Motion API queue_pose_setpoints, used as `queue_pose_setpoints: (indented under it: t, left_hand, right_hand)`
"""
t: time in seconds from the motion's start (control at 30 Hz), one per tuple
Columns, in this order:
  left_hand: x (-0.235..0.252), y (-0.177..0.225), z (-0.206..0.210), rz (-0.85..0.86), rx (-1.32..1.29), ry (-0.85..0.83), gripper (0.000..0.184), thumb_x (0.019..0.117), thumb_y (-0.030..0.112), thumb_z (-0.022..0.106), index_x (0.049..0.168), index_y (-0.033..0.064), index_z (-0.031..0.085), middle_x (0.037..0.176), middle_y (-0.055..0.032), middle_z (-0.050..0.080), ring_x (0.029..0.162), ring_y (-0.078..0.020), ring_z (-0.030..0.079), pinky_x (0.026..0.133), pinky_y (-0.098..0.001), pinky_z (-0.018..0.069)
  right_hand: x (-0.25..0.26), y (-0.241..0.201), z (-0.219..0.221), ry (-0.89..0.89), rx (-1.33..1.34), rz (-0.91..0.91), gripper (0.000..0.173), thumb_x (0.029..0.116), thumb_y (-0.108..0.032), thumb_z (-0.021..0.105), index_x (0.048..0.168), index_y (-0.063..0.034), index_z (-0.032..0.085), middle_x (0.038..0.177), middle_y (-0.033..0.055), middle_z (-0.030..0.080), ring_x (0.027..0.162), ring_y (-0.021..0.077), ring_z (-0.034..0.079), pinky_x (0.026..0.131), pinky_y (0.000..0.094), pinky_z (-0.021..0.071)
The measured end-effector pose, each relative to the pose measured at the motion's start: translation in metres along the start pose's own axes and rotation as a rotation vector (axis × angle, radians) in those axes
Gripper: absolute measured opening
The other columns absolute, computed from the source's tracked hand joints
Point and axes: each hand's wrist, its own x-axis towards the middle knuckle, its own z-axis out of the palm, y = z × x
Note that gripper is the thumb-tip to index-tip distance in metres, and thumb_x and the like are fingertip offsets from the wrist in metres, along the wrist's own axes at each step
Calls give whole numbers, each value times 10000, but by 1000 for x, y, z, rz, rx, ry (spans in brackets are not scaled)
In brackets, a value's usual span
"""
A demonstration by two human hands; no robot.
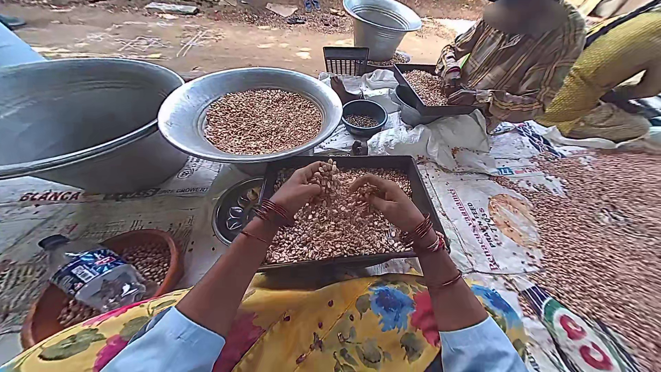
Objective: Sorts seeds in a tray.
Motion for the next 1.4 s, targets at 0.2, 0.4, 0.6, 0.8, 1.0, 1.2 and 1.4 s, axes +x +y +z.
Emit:
queue_pose_setpoints:
  t: [0.2, 0.4, 0.6, 0.8, 1.0, 1.2, 1.4]
  left_hand:
    - [-3, 12, -13, 113, 154, 52, 471, 944, -156, 380, 1292, 79, 592, 1171, -76, 701, 787, -153, 709, 635, -303, 595]
    - [0, 8, -15, 208, 634, 171, 429, 931, -161, 517, 1195, 116, 713, 1246, -99, 706, 1075, -282, 711, 914, -528, 577]
    - [4, -9, 10, 188, 839, 31, 208, 990, 37, 613, 1142, 72, 750, 1140, -141, 725, 1026, -327, 709, 915, -565, 550]
    - [8, -15, 11, 48, 897, 8, 212, 1021, 83, 578, 1152, 63, 744, 1160, -166, 710, 1034, -346, 695, 933, -561, 529]
    - [10, -24, 14, 23, 893, -37, 206, 1015, 133, 606, 1148, 71, 751, 1141, -164, 707, 1052, -341, 681, 948, -562, 512]
    - [12, -37, 37, -22, 1057, -139, 264, 1032, 187, 584, 1237, 107, 729, 1295, -185, 647, 1254, -371, 596, 1007, -562, 488]
    - [16, -37, 24, -52, 982, -114, 247, 1017, 190, 603, 1182, 59, 731, 1228, -187, 676, 1186, -367, 635, 1002, -585, 482]
  right_hand:
    - [-8, -3, -24, 163, -131, 29, 225, 983, 30, 577, 1155, -69, 684, 1096, 44, 729, 768, 125, 726, 687, 319, 636]
    - [-1, 8, -26, 171, -668, 278, 161, 993, -243, 684, 1027, -114, 775, 818, 100, 731, 776, 277, 695, 765, 548, 531]
    - [13, 12, -1, -22, -843, 403, 239, 1031, -215, 592, 1188, -139, 755, 1136, 118, 748, 1100, 323, 689, 953, 572, 493]
    - [29, 33, 10, -94, -913, 396, 282, 1018, -216, 594, 1261, -142, 715, 1161, 147, 727, 1129, 354, 671, 945, 586, 491]
    - [30, 36, 13, -128, -922, 385, 303, 1019, -262, 575, 1254, -133, 716, 1174, 148, 728, 1134, 350, 673, 945, 585, 489]
    - [29, 36, 11, -166, -910, 396, 302, 1025, -270, 569, 1258, -145, 712, 1188, 138, 724, 1147, 345, 666, 957, 592, 480]
    - [29, 34, 14, -186, -895, 421, 307, 1021, -280, 577, 1252, -125, 705, 1195, 143, 717, 1150, 343, 663, 957, 587, 483]
